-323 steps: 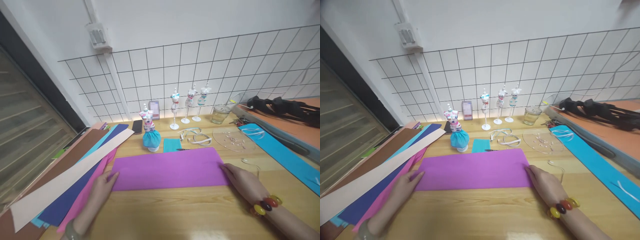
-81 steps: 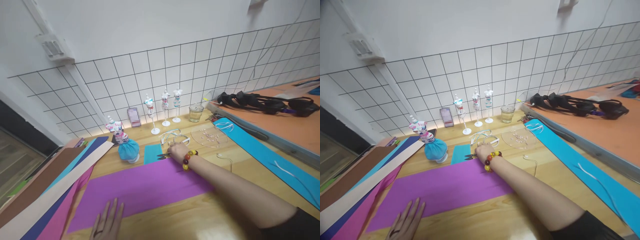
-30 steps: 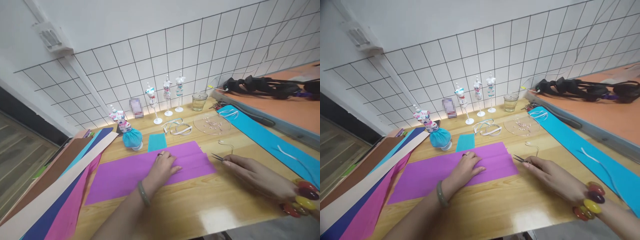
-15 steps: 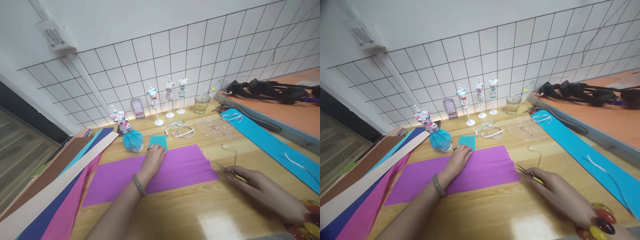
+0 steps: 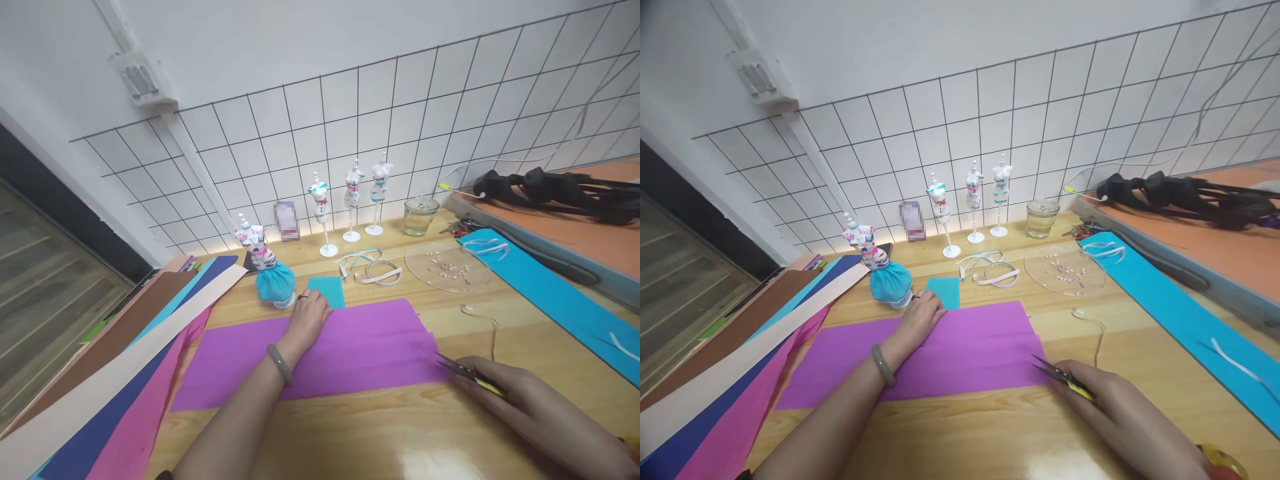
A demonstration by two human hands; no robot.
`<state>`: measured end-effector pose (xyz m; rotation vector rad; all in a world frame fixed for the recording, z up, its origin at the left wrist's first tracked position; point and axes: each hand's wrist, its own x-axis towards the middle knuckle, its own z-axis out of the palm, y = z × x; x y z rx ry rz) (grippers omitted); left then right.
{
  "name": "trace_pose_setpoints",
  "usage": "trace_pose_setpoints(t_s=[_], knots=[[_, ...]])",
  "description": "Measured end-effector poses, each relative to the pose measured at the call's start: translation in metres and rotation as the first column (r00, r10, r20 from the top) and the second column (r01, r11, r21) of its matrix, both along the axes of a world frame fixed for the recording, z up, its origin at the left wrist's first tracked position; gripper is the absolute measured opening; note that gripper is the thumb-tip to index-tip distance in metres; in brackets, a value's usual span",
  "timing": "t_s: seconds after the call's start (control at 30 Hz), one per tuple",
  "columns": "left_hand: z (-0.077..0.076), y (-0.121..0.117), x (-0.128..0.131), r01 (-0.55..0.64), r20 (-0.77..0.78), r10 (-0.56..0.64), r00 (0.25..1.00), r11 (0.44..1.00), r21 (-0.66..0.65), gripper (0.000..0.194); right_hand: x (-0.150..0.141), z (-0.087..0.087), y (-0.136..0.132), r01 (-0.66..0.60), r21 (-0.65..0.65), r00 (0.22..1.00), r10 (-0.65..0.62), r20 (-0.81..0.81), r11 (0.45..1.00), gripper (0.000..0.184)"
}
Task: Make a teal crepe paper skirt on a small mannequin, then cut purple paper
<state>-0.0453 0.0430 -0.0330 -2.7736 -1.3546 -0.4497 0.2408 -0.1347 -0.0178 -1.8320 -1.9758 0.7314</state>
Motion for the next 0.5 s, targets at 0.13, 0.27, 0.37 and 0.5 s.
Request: trace_pose_setpoints(t_s=[0.13,0.27,0.37,0.5], knots=[[0.0,-0.002,0.001,0.017,-0.008,-0.017,1.0,1.0,0.023,0.024,0.002,0.002,0.003,0.001,0.034,1.0,-0.001,-0.011,0.999,0.032],[-0.001,0.002,-0.001,0.045,-0.031,-0.044,0.999,0.998,0.031,0.025,0.004,0.002,0.006,0.011,0.025,0.999,-0.01,-0.035,1.0,0.032],[-0.001,0.009,-0.006,0.045,-0.055,-0.043,0.998,0.998,0.042,0.026,0.004,0.001,0.007,0.01,0.02,0.999,-0.009,-0.048,1.0,0.032],[0.002,0.013,-0.01,0.035,-0.089,-0.03,0.996,0.998,0.056,0.024,0.003,0.001,0.007,0.011,0.014,0.998,-0.01,-0.059,1.0,0.032]])
